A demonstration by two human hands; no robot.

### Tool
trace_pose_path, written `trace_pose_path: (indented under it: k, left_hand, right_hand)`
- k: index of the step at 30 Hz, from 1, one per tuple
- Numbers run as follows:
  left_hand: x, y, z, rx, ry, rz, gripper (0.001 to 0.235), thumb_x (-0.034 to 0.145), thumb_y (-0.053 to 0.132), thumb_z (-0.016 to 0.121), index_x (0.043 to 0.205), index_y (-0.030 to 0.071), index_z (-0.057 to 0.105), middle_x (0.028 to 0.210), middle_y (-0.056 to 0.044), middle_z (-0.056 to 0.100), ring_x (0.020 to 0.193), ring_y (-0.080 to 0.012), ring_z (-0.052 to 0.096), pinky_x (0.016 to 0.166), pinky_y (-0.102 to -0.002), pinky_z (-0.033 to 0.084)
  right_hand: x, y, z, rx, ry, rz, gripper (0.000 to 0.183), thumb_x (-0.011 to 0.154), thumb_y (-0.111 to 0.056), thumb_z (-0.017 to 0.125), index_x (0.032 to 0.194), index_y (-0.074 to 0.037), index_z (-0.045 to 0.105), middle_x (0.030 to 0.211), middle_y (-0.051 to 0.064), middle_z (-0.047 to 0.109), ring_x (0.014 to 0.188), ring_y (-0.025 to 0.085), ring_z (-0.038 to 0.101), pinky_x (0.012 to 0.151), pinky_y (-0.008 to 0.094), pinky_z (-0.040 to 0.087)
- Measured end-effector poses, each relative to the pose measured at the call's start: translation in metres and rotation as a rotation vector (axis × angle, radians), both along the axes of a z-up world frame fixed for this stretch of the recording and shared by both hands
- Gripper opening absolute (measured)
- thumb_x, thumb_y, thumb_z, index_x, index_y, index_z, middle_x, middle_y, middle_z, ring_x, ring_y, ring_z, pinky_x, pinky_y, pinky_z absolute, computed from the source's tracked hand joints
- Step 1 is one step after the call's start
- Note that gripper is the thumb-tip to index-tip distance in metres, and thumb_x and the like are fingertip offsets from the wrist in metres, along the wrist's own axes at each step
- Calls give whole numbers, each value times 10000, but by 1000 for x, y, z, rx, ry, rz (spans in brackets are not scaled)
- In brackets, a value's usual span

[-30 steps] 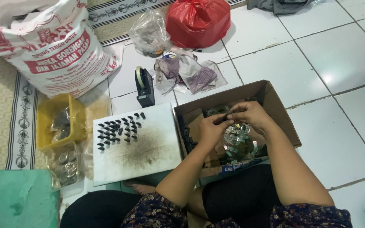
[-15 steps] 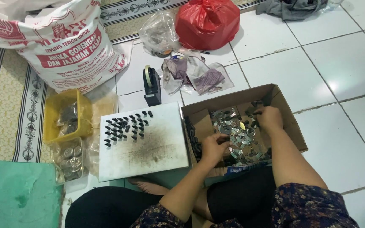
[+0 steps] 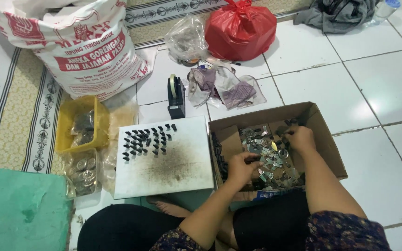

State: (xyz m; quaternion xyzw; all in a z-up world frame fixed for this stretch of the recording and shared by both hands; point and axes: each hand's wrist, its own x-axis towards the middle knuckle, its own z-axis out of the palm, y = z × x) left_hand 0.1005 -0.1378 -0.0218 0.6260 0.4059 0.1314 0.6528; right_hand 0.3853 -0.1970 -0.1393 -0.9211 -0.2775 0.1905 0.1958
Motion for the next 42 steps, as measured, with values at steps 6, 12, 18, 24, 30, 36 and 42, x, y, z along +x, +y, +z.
trace_pose_path:
  k: [6, 12, 18, 24, 30, 36, 42]
  left_hand:
    - [-7, 31, -18, -176, -45, 114, 372, 820, 129, 861, 1174, 77, 760, 1150, -190, 718, 907, -238, 727, 655, -334, 654]
    - [-84, 47, 47, 47, -74, 230, 345, 774, 124, 890, 1101, 67, 798, 987, -193, 766, 922, -273, 745, 701, -387, 612]
    - [-136, 34, 92, 105, 29, 233, 330, 736, 201, 915, 1051, 157, 827, 888, -87, 776, 893, -184, 729, 786, -329, 586]
    - [-149, 36, 79, 72, -111, 268, 278, 760, 148, 889, 1032, 158, 832, 909, -69, 759, 866, -129, 676, 805, -284, 544]
    - [-152, 42, 68, 101, -133, 239, 248, 773, 128, 875, 1017, 141, 831, 920, -89, 746, 897, -143, 670, 816, -309, 538]
    - [-151, 48, 64, 82, -124, 245, 232, 777, 96, 862, 1005, 125, 830, 908, -105, 743, 861, -161, 696, 769, -294, 558]
    - [-148, 46, 52, 62, -166, 282, 234, 778, 56, 855, 1007, 87, 822, 837, -140, 729, 823, -187, 734, 743, -296, 596]
  right_hand:
    - [-83, 7, 125, 509, 510, -80, 313, 841, -166, 829, 1078, 28, 762, 987, 258, 739, 871, 312, 687, 569, 319, 539]
    - [-188, 14, 207, 634, 651, 190, 200, 842, -89, 823, 1005, 25, 803, 840, 183, 726, 801, 239, 661, 663, 348, 590]
    - [-253, 21, 239, 667, 627, 281, 207, 823, -104, 849, 986, 22, 821, 818, 203, 724, 803, 224, 692, 679, 353, 620]
    - [-262, 26, 211, 660, 249, 506, 148, 855, -149, 817, 980, -70, 828, 769, 160, 759, 786, 279, 739, 616, 373, 643]
    - [-264, 28, 201, 639, 209, 508, 136, 889, -150, 778, 986, -68, 825, 755, 149, 762, 771, 238, 732, 611, 363, 640]
    - [-267, 33, 205, 692, 159, 606, 99, 851, -98, 784, 939, -58, 809, 751, 172, 759, 745, 310, 728, 580, 399, 623]
    - [-268, 35, 202, 652, 52, 662, 69, 865, -97, 782, 910, -47, 794, 741, 154, 757, 730, 309, 728, 575, 391, 621]
